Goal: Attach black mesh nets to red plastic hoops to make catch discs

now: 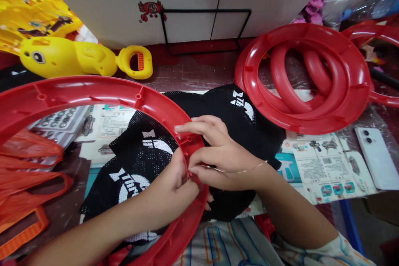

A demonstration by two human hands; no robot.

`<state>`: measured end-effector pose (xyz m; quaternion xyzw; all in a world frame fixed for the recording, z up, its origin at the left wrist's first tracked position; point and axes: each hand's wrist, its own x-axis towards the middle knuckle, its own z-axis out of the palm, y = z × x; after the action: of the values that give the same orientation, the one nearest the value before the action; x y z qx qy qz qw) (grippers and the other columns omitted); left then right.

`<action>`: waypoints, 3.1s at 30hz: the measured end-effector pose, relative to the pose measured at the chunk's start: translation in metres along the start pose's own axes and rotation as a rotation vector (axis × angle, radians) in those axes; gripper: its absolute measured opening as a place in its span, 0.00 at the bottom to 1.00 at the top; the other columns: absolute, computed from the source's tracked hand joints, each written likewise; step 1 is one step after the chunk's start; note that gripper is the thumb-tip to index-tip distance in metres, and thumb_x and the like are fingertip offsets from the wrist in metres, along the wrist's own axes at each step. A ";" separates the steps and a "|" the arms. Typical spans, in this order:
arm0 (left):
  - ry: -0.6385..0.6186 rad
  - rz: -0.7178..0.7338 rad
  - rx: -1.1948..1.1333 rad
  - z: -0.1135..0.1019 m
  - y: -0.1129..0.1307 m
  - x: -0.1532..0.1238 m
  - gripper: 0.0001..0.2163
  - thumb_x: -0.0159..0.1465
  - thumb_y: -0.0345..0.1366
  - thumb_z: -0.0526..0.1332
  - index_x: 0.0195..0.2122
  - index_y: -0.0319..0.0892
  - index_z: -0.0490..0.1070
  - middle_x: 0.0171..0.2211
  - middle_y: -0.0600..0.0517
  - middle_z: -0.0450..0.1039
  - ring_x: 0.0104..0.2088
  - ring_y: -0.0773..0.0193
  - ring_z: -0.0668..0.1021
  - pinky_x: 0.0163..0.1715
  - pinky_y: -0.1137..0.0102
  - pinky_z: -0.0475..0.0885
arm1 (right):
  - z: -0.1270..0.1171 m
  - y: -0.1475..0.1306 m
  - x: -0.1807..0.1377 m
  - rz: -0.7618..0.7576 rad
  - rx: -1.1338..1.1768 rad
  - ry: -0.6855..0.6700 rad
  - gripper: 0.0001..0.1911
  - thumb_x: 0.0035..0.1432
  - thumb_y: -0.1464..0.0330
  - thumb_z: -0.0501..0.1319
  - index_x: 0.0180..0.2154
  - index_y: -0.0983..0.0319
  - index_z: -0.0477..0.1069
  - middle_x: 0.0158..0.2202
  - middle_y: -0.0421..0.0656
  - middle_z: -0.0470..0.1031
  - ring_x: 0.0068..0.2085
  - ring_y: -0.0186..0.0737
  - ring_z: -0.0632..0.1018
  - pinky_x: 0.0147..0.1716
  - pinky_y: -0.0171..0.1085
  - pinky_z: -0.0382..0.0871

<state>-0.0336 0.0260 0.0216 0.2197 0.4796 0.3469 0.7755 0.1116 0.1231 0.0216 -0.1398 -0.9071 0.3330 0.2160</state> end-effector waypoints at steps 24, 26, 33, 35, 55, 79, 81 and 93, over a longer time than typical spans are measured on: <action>0.018 0.159 -0.060 -0.001 -0.003 0.006 0.22 0.61 0.27 0.57 0.55 0.47 0.53 0.35 0.56 0.70 0.26 0.69 0.78 0.28 0.72 0.76 | -0.007 -0.013 -0.003 -0.069 -0.163 0.102 0.03 0.59 0.71 0.60 0.33 0.59 0.73 0.58 0.44 0.68 0.61 0.44 0.62 0.59 0.47 0.60; 0.001 0.173 -0.057 -0.003 -0.003 0.007 0.20 0.62 0.27 0.56 0.54 0.46 0.53 0.33 0.57 0.70 0.26 0.69 0.78 0.27 0.73 0.75 | -0.008 -0.014 -0.003 -0.098 -0.206 0.105 0.02 0.59 0.71 0.61 0.34 0.59 0.72 0.56 0.43 0.69 0.60 0.42 0.63 0.58 0.45 0.62; -0.001 0.166 0.035 -0.005 -0.008 0.008 0.17 0.66 0.31 0.54 0.55 0.44 0.54 0.32 0.55 0.73 0.25 0.67 0.77 0.26 0.71 0.75 | -0.004 -0.017 -0.004 -0.117 -0.381 0.133 0.04 0.57 0.71 0.62 0.32 0.56 0.68 0.53 0.36 0.72 0.57 0.39 0.66 0.56 0.40 0.64; -0.001 0.155 0.023 -0.005 -0.010 0.009 0.15 0.66 0.32 0.54 0.54 0.44 0.55 0.29 0.56 0.72 0.23 0.67 0.76 0.23 0.72 0.74 | -0.002 -0.018 -0.005 -0.100 -0.419 0.146 0.06 0.56 0.73 0.62 0.32 0.55 0.68 0.52 0.34 0.72 0.56 0.40 0.66 0.55 0.40 0.64; -0.002 0.034 0.059 0.001 -0.009 -0.001 0.15 0.62 0.33 0.60 0.45 0.46 0.54 0.27 0.55 0.74 0.26 0.62 0.80 0.29 0.66 0.79 | -0.011 -0.011 0.001 0.137 0.022 -0.085 0.09 0.56 0.73 0.60 0.27 0.59 0.77 0.63 0.40 0.60 0.58 0.48 0.61 0.59 0.53 0.58; 0.097 0.224 0.225 -0.011 0.004 -0.009 0.09 0.56 0.29 0.66 0.37 0.44 0.71 0.30 0.56 0.75 0.30 0.69 0.78 0.30 0.78 0.75 | -0.013 -0.009 -0.001 0.003 0.218 -0.016 0.10 0.59 0.77 0.56 0.30 0.66 0.75 0.59 0.53 0.67 0.60 0.39 0.69 0.60 0.40 0.64; 0.084 0.244 0.217 -0.011 0.002 -0.010 0.12 0.56 0.28 0.65 0.40 0.46 0.70 0.29 0.57 0.74 0.29 0.70 0.78 0.30 0.79 0.75 | -0.013 -0.010 -0.001 -0.001 0.213 -0.001 0.10 0.60 0.77 0.56 0.30 0.65 0.75 0.59 0.51 0.68 0.60 0.38 0.69 0.60 0.38 0.64; 0.186 0.402 0.372 -0.007 -0.010 -0.006 0.18 0.60 0.26 0.58 0.50 0.49 0.58 0.30 0.61 0.70 0.28 0.70 0.78 0.26 0.78 0.74 | -0.004 -0.014 -0.001 0.054 0.142 0.031 0.09 0.56 0.75 0.59 0.29 0.64 0.77 0.60 0.50 0.67 0.61 0.43 0.68 0.63 0.42 0.59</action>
<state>-0.0385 0.0152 0.0149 0.4161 0.5511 0.4183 0.5901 0.1128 0.1149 0.0336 -0.1537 -0.8737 0.4001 0.2302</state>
